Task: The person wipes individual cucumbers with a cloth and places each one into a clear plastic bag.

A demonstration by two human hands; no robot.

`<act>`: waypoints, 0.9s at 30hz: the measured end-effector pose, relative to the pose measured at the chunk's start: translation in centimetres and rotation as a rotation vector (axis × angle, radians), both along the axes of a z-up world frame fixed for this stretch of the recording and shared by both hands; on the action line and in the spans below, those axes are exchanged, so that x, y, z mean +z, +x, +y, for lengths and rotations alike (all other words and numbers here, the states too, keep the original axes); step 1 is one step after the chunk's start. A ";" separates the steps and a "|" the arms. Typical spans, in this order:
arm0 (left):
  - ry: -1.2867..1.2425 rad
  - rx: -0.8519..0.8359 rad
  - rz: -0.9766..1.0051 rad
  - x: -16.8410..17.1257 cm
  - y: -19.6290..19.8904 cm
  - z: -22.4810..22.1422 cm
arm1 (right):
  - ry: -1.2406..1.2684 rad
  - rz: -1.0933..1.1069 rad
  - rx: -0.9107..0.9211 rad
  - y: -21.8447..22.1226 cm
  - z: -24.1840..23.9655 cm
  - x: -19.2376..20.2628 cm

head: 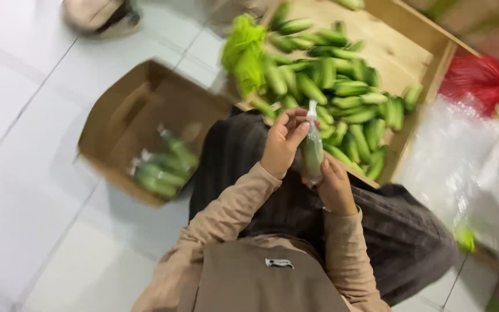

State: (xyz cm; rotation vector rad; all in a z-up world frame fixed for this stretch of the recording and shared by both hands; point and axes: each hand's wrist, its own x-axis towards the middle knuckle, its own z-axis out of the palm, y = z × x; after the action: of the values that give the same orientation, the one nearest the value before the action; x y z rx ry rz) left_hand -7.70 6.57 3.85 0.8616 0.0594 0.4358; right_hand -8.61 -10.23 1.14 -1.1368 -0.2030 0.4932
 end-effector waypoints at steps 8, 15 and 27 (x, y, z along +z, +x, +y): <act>0.501 0.542 0.391 -6.7 -10.4 14.1 | -0.108 -0.067 0.341 -0.2 12.6 -0.5; 1.284 0.349 1.183 -24.9 -17.1 22.9 | -0.484 -0.341 0.460 -3.0 26.8 -3.6; 1.583 -0.068 1.180 -21.3 -15.9 22.3 | -1.458 -0.806 0.565 -3.9 35.8 -12.4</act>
State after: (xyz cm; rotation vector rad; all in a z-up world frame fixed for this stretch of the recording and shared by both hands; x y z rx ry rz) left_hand -23.63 28.88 -17.44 2.5840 0.8520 -0.2716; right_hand -12.52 25.58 -11.28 -2.7235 -0.9855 0.6566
